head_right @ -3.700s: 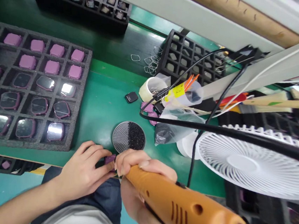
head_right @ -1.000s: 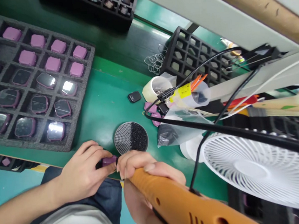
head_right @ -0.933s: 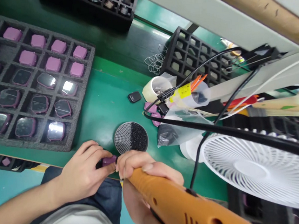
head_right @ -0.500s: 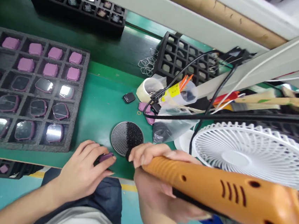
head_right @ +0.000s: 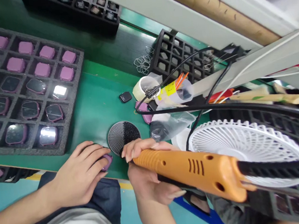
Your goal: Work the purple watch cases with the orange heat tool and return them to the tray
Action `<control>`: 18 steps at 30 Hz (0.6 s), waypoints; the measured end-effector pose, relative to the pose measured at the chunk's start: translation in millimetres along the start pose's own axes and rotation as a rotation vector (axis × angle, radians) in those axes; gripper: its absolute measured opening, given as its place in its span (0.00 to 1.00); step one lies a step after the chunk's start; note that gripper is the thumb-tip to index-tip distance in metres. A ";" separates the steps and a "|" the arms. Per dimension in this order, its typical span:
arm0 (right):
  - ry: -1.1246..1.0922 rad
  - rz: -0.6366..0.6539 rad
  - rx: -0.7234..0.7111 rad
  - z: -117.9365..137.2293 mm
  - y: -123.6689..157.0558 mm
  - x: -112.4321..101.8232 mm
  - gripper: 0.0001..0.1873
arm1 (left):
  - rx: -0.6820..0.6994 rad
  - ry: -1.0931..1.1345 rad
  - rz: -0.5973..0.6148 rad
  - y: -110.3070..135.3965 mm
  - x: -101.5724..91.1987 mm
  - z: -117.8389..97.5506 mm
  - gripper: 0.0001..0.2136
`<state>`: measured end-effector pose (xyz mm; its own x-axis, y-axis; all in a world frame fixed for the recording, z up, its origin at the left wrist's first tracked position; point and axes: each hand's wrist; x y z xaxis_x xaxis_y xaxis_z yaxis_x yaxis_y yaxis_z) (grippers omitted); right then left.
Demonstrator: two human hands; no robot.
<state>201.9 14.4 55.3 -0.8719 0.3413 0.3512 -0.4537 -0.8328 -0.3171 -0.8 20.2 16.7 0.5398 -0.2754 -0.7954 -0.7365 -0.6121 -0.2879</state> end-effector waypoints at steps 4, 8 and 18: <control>0.028 0.007 -0.009 -2.6 0.1 0.0 0.31 | 0.002 -0.006 -0.014 1.0 0.6 0.8 0.12; 0.003 -0.005 0.004 -3.5 -0.8 1.1 0.30 | 0.007 -0.034 -0.052 1.2 3.8 1.7 0.09; 0.075 -0.025 0.052 29.1 14.5 16.4 0.42 | 0.027 -0.044 -0.130 1.6 6.4 2.6 0.10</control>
Point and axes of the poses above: each hand's wrist, its own y-axis away from the middle knuckle, its own x-axis out of the palm, z = x × y, and after that the axes turned 2 degrees about -z, right-handed
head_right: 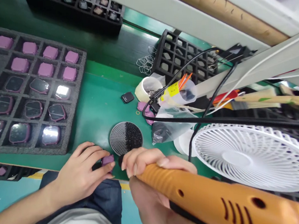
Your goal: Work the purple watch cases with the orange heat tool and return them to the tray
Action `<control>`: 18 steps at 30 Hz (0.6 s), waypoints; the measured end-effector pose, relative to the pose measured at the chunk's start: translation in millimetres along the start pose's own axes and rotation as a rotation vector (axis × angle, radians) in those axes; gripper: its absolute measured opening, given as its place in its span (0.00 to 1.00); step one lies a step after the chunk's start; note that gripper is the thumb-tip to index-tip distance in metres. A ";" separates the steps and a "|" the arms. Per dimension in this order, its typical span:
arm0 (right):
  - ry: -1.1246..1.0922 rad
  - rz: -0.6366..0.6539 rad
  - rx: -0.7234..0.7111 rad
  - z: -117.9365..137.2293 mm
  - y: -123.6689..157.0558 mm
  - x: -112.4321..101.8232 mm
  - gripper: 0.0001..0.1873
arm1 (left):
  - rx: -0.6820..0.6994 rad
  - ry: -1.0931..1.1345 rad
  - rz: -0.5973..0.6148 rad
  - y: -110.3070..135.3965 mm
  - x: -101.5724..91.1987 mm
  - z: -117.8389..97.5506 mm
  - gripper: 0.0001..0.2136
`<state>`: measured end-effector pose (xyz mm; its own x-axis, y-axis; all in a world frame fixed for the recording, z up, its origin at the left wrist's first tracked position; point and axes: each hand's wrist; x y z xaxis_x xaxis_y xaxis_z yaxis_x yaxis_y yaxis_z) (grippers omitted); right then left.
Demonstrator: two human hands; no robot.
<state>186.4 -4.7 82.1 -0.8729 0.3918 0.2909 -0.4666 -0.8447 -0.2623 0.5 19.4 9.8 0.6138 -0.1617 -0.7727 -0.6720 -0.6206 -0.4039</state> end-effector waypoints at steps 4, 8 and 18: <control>-0.045 0.075 0.022 -6.0 4.1 0.2 0.44 | 0.000 0.001 -0.021 -0.4 0.6 0.6 0.09; -0.043 0.108 0.029 -11.1 1.7 -1.8 0.43 | 0.001 -0.001 -0.028 -0.4 1.0 0.3 0.09; -0.064 0.145 0.013 -12.8 0.7 2.5 0.37 | -0.002 -0.010 -0.022 0.7 2.1 0.2 0.09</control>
Point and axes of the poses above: each hand's wrist, its own y-axis away from the middle knuckle, its own x-axis out of the palm, z = x × y, and after that the axes turned 2 degrees about -z, right-handed
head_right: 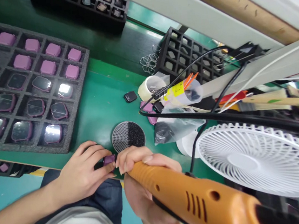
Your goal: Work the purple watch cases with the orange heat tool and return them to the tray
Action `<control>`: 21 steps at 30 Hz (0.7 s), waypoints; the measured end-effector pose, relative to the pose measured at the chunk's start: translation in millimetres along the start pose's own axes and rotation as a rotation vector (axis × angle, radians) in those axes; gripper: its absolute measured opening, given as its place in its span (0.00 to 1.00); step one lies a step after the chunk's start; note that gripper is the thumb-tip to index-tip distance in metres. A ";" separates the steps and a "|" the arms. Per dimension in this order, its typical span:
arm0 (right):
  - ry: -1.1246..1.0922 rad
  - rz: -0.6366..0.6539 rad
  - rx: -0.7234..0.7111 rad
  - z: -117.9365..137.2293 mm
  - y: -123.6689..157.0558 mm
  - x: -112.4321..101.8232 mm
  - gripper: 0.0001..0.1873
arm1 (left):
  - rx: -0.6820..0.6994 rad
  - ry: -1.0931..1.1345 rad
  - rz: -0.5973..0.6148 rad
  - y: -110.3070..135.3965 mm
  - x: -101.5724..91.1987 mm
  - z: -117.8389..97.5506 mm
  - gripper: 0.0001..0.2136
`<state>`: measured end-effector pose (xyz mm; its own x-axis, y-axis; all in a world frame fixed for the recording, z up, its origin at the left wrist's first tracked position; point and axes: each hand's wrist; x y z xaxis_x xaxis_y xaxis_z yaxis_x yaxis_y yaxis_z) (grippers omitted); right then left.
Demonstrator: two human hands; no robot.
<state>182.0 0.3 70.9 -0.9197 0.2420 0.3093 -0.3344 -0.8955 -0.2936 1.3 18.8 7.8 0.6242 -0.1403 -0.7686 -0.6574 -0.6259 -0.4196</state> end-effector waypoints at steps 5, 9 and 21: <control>0.032 0.049 0.057 5.0 -0.4 1.8 0.27 | -0.001 -0.003 -0.009 0.3 1.2 -0.1 0.09; 0.049 0.089 0.080 4.4 -0.6 -4.8 0.29 | -0.006 -0.010 -0.001 -0.1 0.1 -0.7 0.09; -0.061 -0.006 -0.050 -11.2 -3.4 -16.0 0.33 | -0.023 0.066 -0.006 2.9 -9.4 -1.7 0.08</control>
Point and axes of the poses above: each hand's wrist, its own y-axis away from the middle knuckle, its own x-axis out of the palm, z = x × y, and after that the axes turned 2 degrees about -z, right-handed
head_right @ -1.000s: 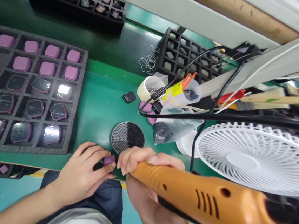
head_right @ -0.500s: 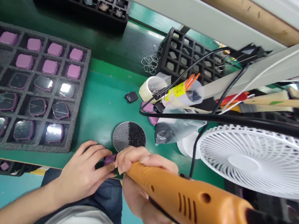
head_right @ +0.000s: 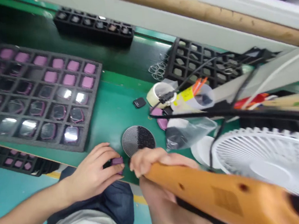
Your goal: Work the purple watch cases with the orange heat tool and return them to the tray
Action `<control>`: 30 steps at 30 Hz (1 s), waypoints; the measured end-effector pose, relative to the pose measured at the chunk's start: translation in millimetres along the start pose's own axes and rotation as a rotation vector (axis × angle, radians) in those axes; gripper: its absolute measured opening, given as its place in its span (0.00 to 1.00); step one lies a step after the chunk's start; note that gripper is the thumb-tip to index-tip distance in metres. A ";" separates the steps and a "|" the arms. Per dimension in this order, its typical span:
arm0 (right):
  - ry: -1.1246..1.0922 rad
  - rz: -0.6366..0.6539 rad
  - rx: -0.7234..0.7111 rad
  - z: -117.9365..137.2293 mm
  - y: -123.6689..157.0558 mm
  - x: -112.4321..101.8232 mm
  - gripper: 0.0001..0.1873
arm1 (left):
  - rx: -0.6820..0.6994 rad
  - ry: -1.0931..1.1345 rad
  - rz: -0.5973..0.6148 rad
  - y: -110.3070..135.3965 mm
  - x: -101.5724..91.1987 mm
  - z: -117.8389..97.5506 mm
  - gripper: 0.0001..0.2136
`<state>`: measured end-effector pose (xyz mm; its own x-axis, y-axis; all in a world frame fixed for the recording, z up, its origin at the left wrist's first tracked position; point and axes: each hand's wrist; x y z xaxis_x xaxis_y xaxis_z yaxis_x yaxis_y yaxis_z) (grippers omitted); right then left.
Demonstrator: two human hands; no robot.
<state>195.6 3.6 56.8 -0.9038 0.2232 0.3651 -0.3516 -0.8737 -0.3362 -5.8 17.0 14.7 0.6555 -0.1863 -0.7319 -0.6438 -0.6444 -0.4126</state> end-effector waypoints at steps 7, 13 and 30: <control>-0.042 0.003 -0.040 -19.3 -4.1 -34.3 0.37 | -0.202 -0.329 -0.196 -20.0 -96.9 68.7 0.19; -0.093 -0.028 -0.107 -22.6 -9.3 -20.8 0.37 | -0.607 -0.681 -0.119 -57.9 -202.5 195.7 0.31; -0.075 -0.148 -0.027 10.8 -28.0 4.0 0.28 | -0.678 -0.724 0.074 -81.2 -191.4 235.9 0.25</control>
<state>204.5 24.4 77.1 -0.8212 0.3152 0.4758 -0.4870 -0.8216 -0.2963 -172.1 279.9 60.3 0.0784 0.1085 -0.9910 -0.1637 -0.9792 -0.1201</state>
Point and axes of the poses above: each hand's wrist, its own y-axis away from the middle knuckle, its own x-axis out of the palm, z = x × y, and after that the axes turned 2 degrees about -z, right-handed
